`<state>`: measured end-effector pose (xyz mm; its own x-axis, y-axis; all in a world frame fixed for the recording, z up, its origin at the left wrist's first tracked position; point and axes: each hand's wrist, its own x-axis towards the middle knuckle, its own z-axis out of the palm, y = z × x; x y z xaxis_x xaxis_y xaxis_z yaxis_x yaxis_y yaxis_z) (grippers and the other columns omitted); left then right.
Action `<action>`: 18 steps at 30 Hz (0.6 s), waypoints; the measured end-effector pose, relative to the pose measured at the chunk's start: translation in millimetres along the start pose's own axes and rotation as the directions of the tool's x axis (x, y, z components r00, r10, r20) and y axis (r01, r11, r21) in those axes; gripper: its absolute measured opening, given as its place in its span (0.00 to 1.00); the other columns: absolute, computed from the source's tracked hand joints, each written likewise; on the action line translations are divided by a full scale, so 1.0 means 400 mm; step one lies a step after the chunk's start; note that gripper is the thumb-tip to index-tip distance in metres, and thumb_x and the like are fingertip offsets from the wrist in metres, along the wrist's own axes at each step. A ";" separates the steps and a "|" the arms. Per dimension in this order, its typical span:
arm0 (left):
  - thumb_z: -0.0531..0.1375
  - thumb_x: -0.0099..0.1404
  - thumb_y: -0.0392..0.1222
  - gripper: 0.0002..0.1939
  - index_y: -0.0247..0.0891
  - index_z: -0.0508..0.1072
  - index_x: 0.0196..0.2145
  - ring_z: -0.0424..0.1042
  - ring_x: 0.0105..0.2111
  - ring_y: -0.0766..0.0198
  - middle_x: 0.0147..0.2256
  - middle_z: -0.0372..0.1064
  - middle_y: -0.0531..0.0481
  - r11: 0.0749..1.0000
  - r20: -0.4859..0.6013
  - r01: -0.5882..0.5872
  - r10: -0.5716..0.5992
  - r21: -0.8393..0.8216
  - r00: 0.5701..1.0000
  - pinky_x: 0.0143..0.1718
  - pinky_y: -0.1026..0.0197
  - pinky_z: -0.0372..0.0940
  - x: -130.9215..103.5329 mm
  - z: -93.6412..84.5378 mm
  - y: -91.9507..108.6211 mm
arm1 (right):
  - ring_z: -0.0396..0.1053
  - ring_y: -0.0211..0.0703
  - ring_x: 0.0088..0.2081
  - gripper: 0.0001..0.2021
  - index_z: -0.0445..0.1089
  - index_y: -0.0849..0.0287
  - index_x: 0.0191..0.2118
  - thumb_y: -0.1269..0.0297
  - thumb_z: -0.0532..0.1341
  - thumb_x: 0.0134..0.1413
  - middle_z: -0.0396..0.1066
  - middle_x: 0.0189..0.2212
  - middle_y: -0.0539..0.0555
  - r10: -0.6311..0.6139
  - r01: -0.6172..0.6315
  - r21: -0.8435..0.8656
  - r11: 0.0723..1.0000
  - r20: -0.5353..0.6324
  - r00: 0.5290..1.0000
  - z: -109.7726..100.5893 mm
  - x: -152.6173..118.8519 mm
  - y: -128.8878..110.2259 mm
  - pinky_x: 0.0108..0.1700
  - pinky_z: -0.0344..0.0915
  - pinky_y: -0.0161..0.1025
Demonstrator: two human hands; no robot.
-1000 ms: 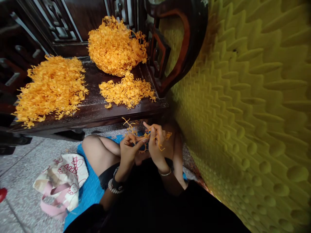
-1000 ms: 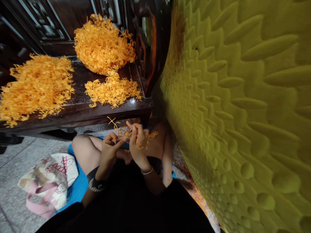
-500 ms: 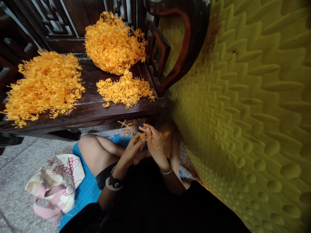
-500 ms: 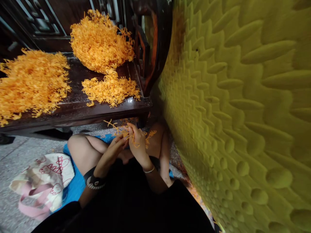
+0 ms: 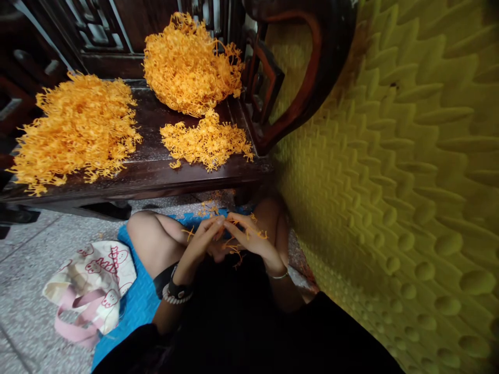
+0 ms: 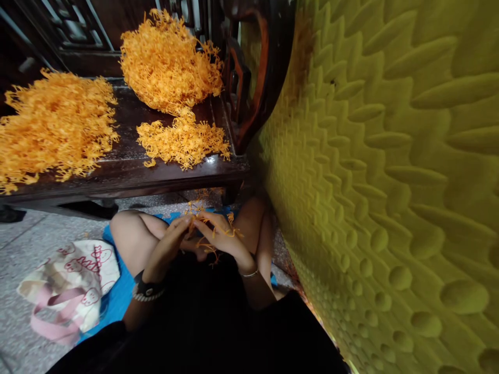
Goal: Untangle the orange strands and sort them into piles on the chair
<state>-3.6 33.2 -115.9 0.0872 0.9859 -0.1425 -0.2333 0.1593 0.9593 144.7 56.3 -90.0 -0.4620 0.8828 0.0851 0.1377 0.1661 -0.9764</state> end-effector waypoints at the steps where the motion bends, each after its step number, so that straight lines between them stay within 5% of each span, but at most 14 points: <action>1: 0.62 0.58 0.58 0.23 0.37 0.67 0.18 0.52 0.18 0.70 0.17 0.54 0.56 0.999 0.014 0.021 -0.021 -0.028 1.000 0.20 0.65 0.51 -0.003 0.002 0.002 | 0.66 0.41 0.30 0.13 0.71 0.54 0.31 0.52 0.56 0.59 0.70 0.25 0.49 0.015 -0.015 0.026 1.000 0.001 1.000 0.002 -0.002 -0.006 0.34 0.64 0.39; 6: 0.65 0.55 0.58 0.25 0.37 0.62 0.17 0.46 0.18 0.71 0.16 0.48 0.58 0.958 0.052 0.065 -0.053 -0.278 0.997 0.19 0.65 0.47 -0.017 0.022 0.011 | 0.55 0.37 0.22 0.17 0.64 0.55 0.22 0.50 0.61 0.54 0.59 0.19 0.46 0.111 -0.097 0.346 0.933 -0.021 0.994 0.013 -0.022 -0.022 0.26 0.56 0.37; 11: 0.54 0.65 0.60 0.31 0.39 0.44 0.17 0.41 0.17 0.69 0.15 0.36 0.58 0.888 -0.157 -0.188 0.133 -0.419 0.979 0.20 0.65 0.51 -0.011 -0.004 0.049 | 0.39 0.34 0.17 0.28 0.50 0.54 0.17 0.40 0.60 0.50 0.42 0.15 0.43 0.103 -0.020 0.688 0.725 -0.079 0.992 0.029 -0.027 -0.023 0.21 0.44 0.37; 14: 0.53 0.66 0.57 0.26 0.39 0.57 0.17 0.53 0.20 0.66 0.17 0.51 0.54 0.939 -0.170 -0.342 0.344 0.043 0.923 0.25 0.62 0.55 0.007 -0.055 0.067 | 0.41 0.36 0.19 0.25 0.51 0.55 0.18 0.44 0.59 0.53 0.44 0.16 0.44 0.116 -0.006 0.695 0.719 -0.112 0.987 0.038 -0.015 -0.017 0.24 0.45 0.38; 15: 0.55 0.66 0.55 0.23 0.39 0.62 0.19 0.58 0.23 0.64 0.19 0.57 0.53 0.881 -0.134 -0.377 0.426 0.284 0.895 0.28 0.61 0.56 0.016 -0.075 0.073 | 0.42 0.36 0.20 0.25 0.51 0.55 0.18 0.45 0.59 0.54 0.44 0.17 0.44 0.116 0.006 0.700 0.714 -0.126 0.985 0.039 -0.010 -0.014 0.24 0.45 0.38; 18: 0.55 0.67 0.47 0.14 0.39 0.71 0.27 0.63 0.30 0.59 0.27 0.68 0.48 0.493 -0.017 -0.363 0.610 0.791 0.792 0.34 0.58 0.57 0.053 -0.127 0.102 | 0.44 0.37 0.21 0.24 0.51 0.55 0.19 0.46 0.58 0.56 0.45 0.18 0.45 0.134 0.033 0.690 0.723 -0.186 0.973 0.038 0.002 -0.008 0.26 0.47 0.39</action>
<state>-60.2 63.0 -92.2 -0.0898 0.8790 0.4684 0.6195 -0.3189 0.7173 130.7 49.7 -89.9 -0.2684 0.9632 -0.0107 -0.5201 -0.1543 -0.8400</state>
